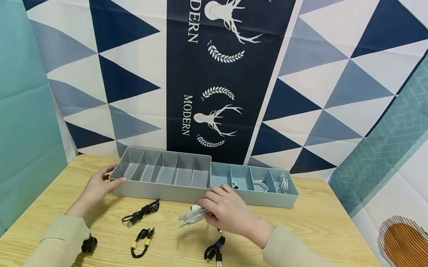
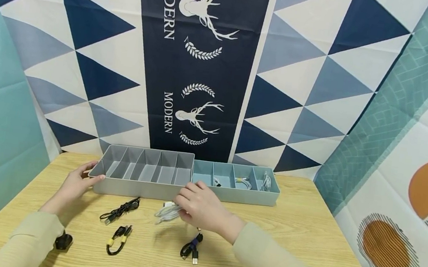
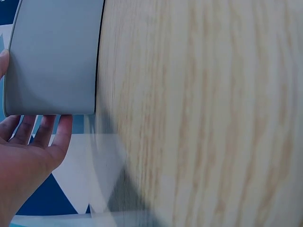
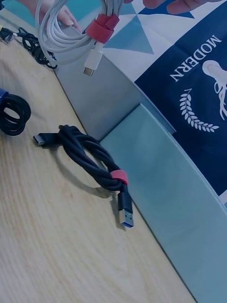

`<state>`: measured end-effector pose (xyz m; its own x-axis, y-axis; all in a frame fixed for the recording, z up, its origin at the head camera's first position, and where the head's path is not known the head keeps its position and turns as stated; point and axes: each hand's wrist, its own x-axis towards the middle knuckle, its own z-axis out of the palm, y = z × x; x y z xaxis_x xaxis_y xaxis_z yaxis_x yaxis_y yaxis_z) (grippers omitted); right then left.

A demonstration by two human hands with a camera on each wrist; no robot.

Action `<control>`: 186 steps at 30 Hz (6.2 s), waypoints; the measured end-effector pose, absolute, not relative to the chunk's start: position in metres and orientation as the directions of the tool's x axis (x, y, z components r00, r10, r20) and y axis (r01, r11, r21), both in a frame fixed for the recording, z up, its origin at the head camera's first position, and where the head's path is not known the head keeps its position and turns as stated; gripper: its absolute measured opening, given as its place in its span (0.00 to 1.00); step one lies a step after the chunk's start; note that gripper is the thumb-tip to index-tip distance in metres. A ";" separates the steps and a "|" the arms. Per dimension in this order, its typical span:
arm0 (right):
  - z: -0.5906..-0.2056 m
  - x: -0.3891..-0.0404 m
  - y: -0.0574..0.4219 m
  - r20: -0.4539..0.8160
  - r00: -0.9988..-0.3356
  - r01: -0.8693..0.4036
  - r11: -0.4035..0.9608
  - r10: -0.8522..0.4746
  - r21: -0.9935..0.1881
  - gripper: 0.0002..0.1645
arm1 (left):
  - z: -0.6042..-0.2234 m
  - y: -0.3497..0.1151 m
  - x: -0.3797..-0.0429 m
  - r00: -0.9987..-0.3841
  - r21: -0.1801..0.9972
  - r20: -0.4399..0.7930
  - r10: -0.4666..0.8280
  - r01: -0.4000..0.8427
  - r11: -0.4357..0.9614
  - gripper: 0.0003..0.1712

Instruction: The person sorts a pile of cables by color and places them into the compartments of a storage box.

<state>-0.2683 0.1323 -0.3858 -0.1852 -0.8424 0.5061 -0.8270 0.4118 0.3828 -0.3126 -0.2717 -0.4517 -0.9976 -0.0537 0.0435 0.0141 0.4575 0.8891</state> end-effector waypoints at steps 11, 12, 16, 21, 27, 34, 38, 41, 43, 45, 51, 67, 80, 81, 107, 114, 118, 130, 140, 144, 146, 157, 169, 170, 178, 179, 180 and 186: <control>-0.370 -0.271 0.141 0.515 -0.198 -0.816 0.432 -0.834 0.385 0.16 | -0.453 -0.272 -0.314 -0.997 0.885 0.045 -0.055 0.014 0.466 0.51; -0.369 -0.271 0.141 0.514 -0.204 -0.817 0.434 -0.833 0.380 0.15 | -0.453 -0.272 -0.314 -0.997 0.884 0.046 -0.055 0.015 0.467 0.51; -0.362 -0.273 0.144 0.508 -0.224 -0.818 0.443 -0.832 0.366 0.14 | -0.453 -0.272 -0.314 -0.997 0.882 0.051 -0.054 0.019 0.472 0.51; -0.354 -0.274 0.145 0.518 -0.209 -0.808 0.445 -0.830 0.387 0.13 | -0.452 -0.272 -0.312 -0.997 0.882 0.054 -0.054 0.022 0.471 0.50; -0.346 -0.274 0.147 0.547 -0.201 -0.799 0.459 -0.813 0.389 0.13 | -0.452 -0.273 -0.311 -0.997 0.884 0.055 -0.046 0.027 0.466 0.48; -0.338 -0.275 0.152 0.589 -0.222 -0.795 0.494 -0.777 0.353 0.14 | -0.452 -0.273 -0.310 -0.998 0.885 0.055 -0.042 0.029 0.465 0.45; -0.334 -0.278 0.155 0.606 -0.231 -0.781 0.517 -0.761 0.351 0.14 | -0.451 -0.273 -0.311 -0.998 0.883 0.056 -0.041 0.030 0.469 0.45; -0.332 -0.281 0.158 0.619 -0.236 -0.773 0.531 -0.749 0.348 0.14 | -0.451 -0.272 -0.311 -0.997 0.883 0.061 -0.045 0.032 0.469 0.44; -0.331 -0.283 0.160 0.631 -0.239 -0.768 0.542 -0.738 0.342 0.13 | -0.451 -0.271 -0.311 -0.997 0.881 0.065 -0.045 0.037 0.472 0.44; -0.329 -0.285 0.161 0.644 -0.244 -0.763 0.553 -0.725 0.334 0.14 | -0.451 -0.271 -0.311 -0.997 0.881 0.069 -0.046 0.039 0.471 0.44; -0.326 -0.289 0.164 0.672 -0.289 -0.736 0.607 -0.682 0.299 0.14 | -0.452 -0.272 -0.311 -0.997 0.887 0.062 -0.044 0.035 0.460 0.47; -0.327 -0.303 0.167 0.695 -0.426 -0.653 0.728 -0.579 0.206 0.12 | -0.453 -0.273 -0.310 -0.998 0.891 0.052 -0.045 0.026 0.453 0.46; -0.336 -0.318 0.167 0.720 -0.459 -0.608 0.775 -0.521 0.173 0.11 | -0.454 -0.273 -0.311 -0.998 0.891 0.052 -0.044 0.027 0.454 0.45; -0.337 -0.319 0.167 0.721 -0.464 -0.602 0.780 -0.515 0.170 0.11 | -0.454 -0.273 -0.312 -0.998 0.890 0.054 -0.042 0.029 0.454 0.44; -0.376 -0.352 0.172 0.705 -0.587 -0.523 0.851 -0.398 0.045 0.09 | -0.453 -0.273 -0.312 -0.997 0.892 0.052 -0.057 0.021 0.452 0.46; -0.384 -0.357 0.167 0.679 -0.641 -0.491 0.871 -0.358 -0.004 0.09 | -0.454 -0.273 -0.313 -0.997 0.891 0.058 -0.053 0.028 0.452 0.46; -0.385 -0.358 0.164 0.662 -0.670 -0.473 0.881 -0.337 -0.029 0.09 | -0.454 -0.273 -0.312 -0.997 0.892 0.058 -0.049 0.030 0.451 0.46; -0.381 -0.363 0.154 0.620 -0.737 -0.417 0.903 -0.269 -0.104 0.09 | -0.454 -0.273 -0.311 -0.997 0.895 0.051 -0.054 0.022 0.446 0.45; -0.386 -0.366 0.144 0.596 -0.773 -0.370 0.918 -0.217 -0.145 0.11 | -0.456 -0.274 -0.312 -0.996 0.891 0.063 -0.057 0.031 0.452 0.44; -0.389 -0.368 0.143 0.578 -0.798 -0.330 0.927 -0.171 -0.180 0.12 | -0.457 -0.274 -0.313 -0.996 0.891 0.065 -0.056 0.033 0.453 0.45; -0.391 -0.368 0.143 0.565 -0.812 -0.310 0.929 -0.148 -0.202 0.13 | -0.457 -0.274 -0.313 -0.996 0.891 0.065 -0.055 0.033 0.452 0.46; -0.407 -0.373 0.144 0.532 -0.836 -0.301 0.924 -0.137 -0.235 0.13 | -0.456 -0.275 -0.313 -0.997 0.896 0.061 -0.051 0.032 0.442 0.50; -0.423 -0.373 0.143 0.531 -0.830 -0.328 0.920 -0.172 -0.214 0.12 | -0.455 -0.275 -0.314 -0.997 0.895 0.055 -0.050 0.027 0.445 0.45; -0.424 -0.373 0.143 0.532 -0.828 -0.332 0.919 -0.177 -0.212 0.11 | -0.455 -0.275 -0.314 -0.997 0.895 0.054 -0.051 0.026 0.445 0.46; -0.431 -0.373 0.144 0.550 -0.799 -0.399 0.899 -0.244 -0.181 0.07 | -0.454 -0.274 -0.314 -0.997 0.894 0.058 -0.050 0.030 0.447 0.45; -0.432 -0.373 0.144 0.555 -0.791 -0.409 0.897 -0.256 -0.169 0.07 | -0.454 -0.274 -0.314 -0.997 0.892 0.059 -0.050 0.030 0.451 0.45; -0.432 -0.372 0.144 0.560 -0.784 -0.419 0.894 -0.268 -0.159 0.08 | -0.454 -0.274 -0.314 -0.997 0.892 0.060 -0.051 0.031 0.451 0.46; -0.430 -0.367 0.144 0.565 -0.762 -0.455 0.883 -0.316 -0.119 0.10 | -0.452 -0.274 -0.313 -0.996 0.896 0.066 -0.052 0.037 0.442 0.46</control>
<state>-0.3674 0.1439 -0.4304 -0.7623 -0.3165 0.5646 -0.4549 0.8825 -0.1195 -0.3129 -0.2739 -0.4523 -0.9964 -0.0521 0.0663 0.0365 0.4421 0.8962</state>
